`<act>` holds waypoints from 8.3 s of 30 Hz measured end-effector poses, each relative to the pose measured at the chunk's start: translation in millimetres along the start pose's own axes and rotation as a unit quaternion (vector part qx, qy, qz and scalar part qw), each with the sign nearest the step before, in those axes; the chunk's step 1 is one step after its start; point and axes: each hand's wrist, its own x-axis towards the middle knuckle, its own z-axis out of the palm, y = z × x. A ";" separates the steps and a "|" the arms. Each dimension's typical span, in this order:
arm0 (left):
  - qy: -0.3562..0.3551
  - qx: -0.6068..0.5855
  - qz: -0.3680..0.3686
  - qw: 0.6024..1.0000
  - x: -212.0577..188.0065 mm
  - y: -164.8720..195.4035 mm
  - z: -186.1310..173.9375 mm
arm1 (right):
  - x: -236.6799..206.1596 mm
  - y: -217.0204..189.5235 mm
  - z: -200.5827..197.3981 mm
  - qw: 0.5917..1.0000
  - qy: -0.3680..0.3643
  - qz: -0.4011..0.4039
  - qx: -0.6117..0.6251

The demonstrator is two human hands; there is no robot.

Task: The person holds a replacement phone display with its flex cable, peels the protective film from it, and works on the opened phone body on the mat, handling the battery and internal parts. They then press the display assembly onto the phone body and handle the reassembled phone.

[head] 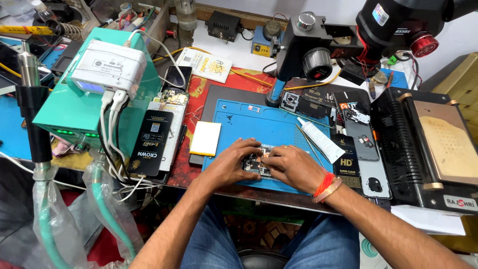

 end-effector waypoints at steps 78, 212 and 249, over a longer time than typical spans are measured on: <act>-0.009 -0.003 -0.017 1.000 7.3 45.8 -21.5 | 6.7 -13.8 -15.0 0.999 -0.036 -0.014 -0.011; -0.024 0.029 -0.046 0.998 14.6 46.6 -3.5 | -65.6 26.0 -35.4 0.997 0.055 0.042 -0.033; -0.063 0.030 -0.027 0.997 16.2 56.4 -20.3 | -14.9 -3.3 -20.8 0.996 -0.002 -0.048 -0.074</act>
